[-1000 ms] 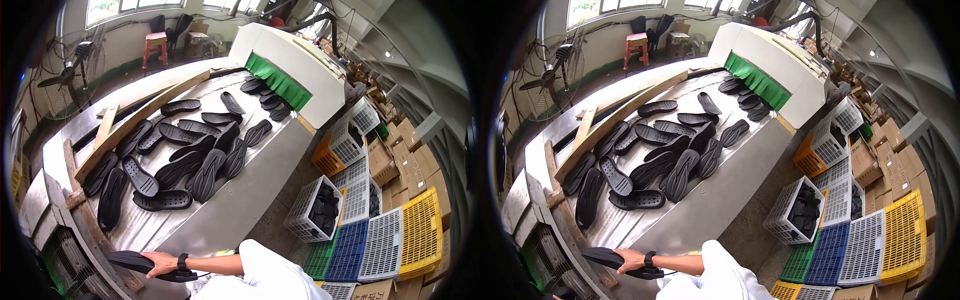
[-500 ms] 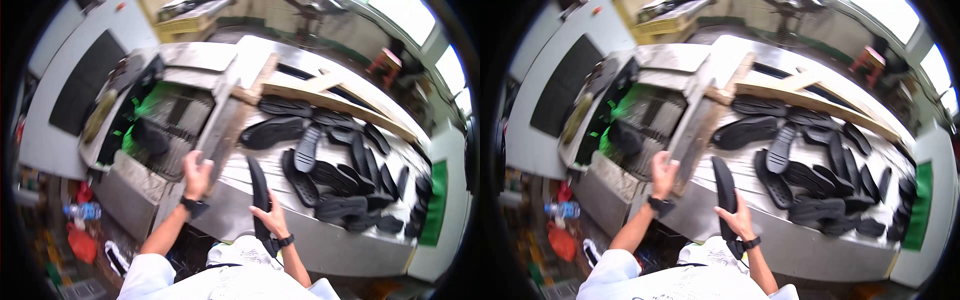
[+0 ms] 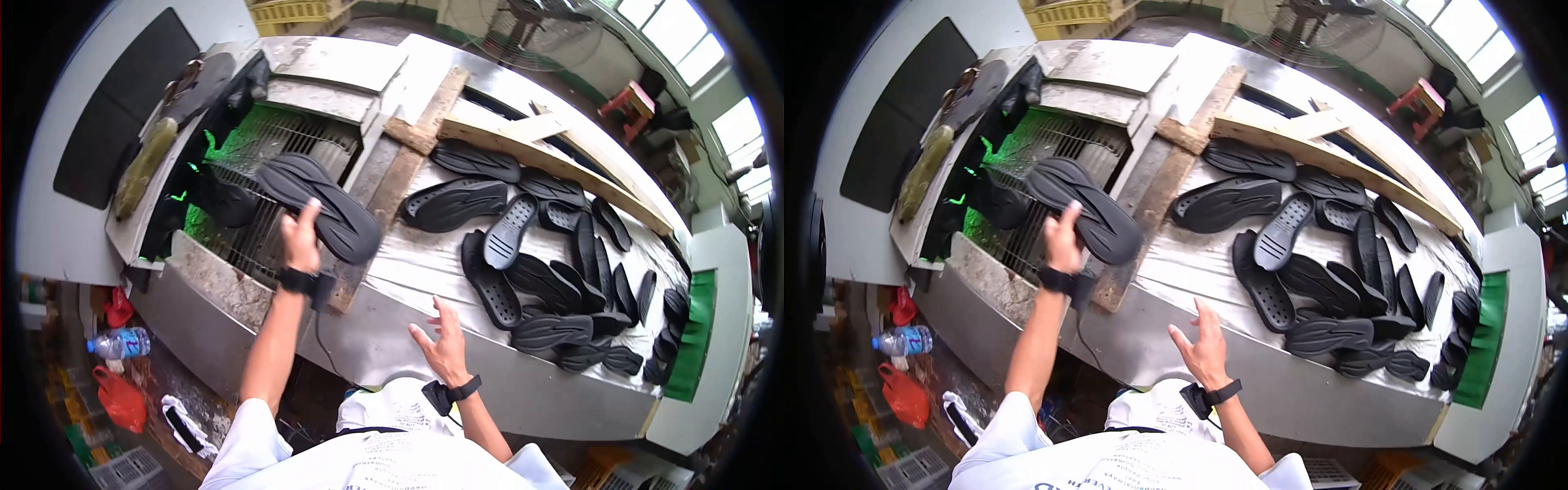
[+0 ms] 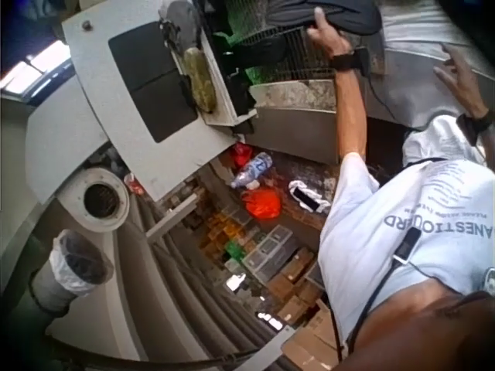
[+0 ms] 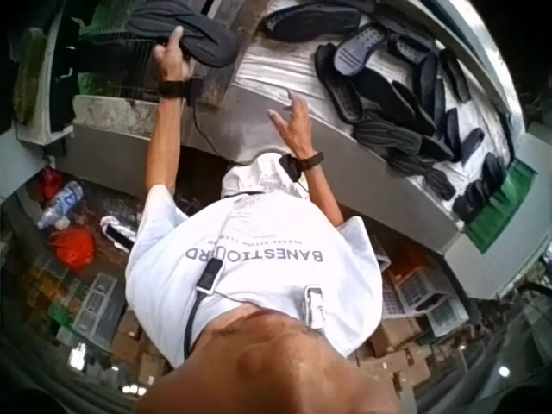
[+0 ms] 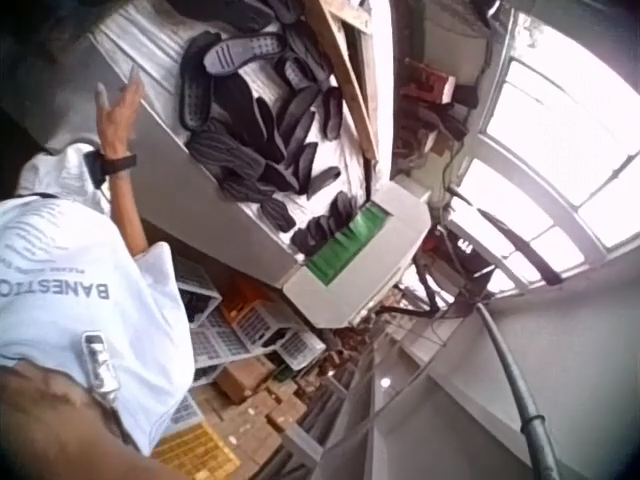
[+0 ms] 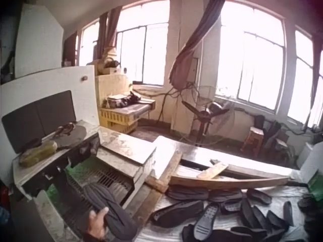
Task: Sort and place shoe soles onto a conveyor belt for heat treatment or manufacturing.
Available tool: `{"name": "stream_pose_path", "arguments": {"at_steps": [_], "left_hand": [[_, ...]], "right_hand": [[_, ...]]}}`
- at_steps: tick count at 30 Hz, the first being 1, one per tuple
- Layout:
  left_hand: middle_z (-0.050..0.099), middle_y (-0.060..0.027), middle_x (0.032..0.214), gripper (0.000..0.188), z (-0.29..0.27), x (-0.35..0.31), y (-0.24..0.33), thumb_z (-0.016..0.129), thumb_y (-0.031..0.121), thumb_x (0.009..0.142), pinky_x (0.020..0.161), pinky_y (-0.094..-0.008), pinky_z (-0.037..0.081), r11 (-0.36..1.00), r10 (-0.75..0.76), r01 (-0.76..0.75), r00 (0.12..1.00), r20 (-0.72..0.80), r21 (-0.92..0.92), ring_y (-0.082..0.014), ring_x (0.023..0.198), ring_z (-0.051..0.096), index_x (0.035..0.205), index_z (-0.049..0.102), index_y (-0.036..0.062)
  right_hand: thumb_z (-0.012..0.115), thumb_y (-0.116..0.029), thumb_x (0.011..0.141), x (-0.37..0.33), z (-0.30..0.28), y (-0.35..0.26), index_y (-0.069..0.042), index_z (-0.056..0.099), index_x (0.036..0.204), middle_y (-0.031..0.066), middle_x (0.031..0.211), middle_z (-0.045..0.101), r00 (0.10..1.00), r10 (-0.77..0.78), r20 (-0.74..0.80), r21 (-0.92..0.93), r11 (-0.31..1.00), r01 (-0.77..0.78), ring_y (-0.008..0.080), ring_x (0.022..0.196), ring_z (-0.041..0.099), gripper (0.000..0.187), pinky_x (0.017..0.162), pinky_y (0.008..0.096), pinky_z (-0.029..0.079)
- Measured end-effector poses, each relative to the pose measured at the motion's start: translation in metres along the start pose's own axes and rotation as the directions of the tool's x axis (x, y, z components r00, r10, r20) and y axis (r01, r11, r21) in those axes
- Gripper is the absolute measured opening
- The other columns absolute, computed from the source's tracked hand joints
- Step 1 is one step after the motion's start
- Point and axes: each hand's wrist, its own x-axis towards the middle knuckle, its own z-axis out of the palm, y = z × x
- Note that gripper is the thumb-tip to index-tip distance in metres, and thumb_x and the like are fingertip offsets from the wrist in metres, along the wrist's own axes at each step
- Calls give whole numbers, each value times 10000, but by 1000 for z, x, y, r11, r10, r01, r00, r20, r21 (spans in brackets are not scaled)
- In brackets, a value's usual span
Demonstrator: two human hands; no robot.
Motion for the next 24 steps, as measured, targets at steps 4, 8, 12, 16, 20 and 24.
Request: {"name": "stream_pose_path", "arguments": {"at_steps": [4,8,12,16,20,24], "left_hand": [[676,-184,1114,583,-66,147,22,835,263,832,865,-403,532,799,417,-205,866,-276,565,-293,949,658,1193,578,-115],[494,-292,1361,781,-47,124,12,810,249,807,1138,-492,334,131,824,-285,564,56,950,-426,1291,454,1404,444,-99],[516,-174,1313,494,45,7,-29,697,55,863,1123,-436,364,374,542,-613,754,372,697,-329,1260,482,1317,513,-8],[472,-190,1386,656,98,-26,-136,747,139,813,1130,-429,369,459,180,-557,821,542,692,-334,1310,463,1387,468,-14],[439,-262,1407,896,146,-3,-193,795,234,776,1143,-478,331,311,146,-605,792,592,733,-435,1318,412,1484,326,-52],[587,-219,1282,686,170,-1,-205,783,229,798,1022,-463,439,329,-18,-503,843,538,799,-401,1204,553,1378,493,5]], "right_hand": [[782,-297,851,-9,5,19,-51,494,1407,150,1229,599,997,82,7,40,996,-83,235,920,685,673,767,387,555],[763,-281,865,-16,-16,55,-41,532,1374,145,1203,628,980,193,-56,-4,981,-194,229,871,699,608,775,384,555],[747,-269,875,-17,-46,82,-38,548,1364,133,1168,656,949,305,-80,10,952,-305,224,851,705,576,782,380,552],[749,-260,869,-4,-58,99,-50,551,1366,107,1136,680,947,319,-20,16,948,-319,222,842,700,575,782,379,550],[757,-248,863,3,-66,99,-44,558,1359,114,1100,700,948,318,11,74,945,-318,226,842,706,573,770,375,555],[763,-214,863,1,-76,112,-36,574,1343,119,1043,723,949,315,-24,117,943,-310,211,789,707,546,726,351,567]]}}
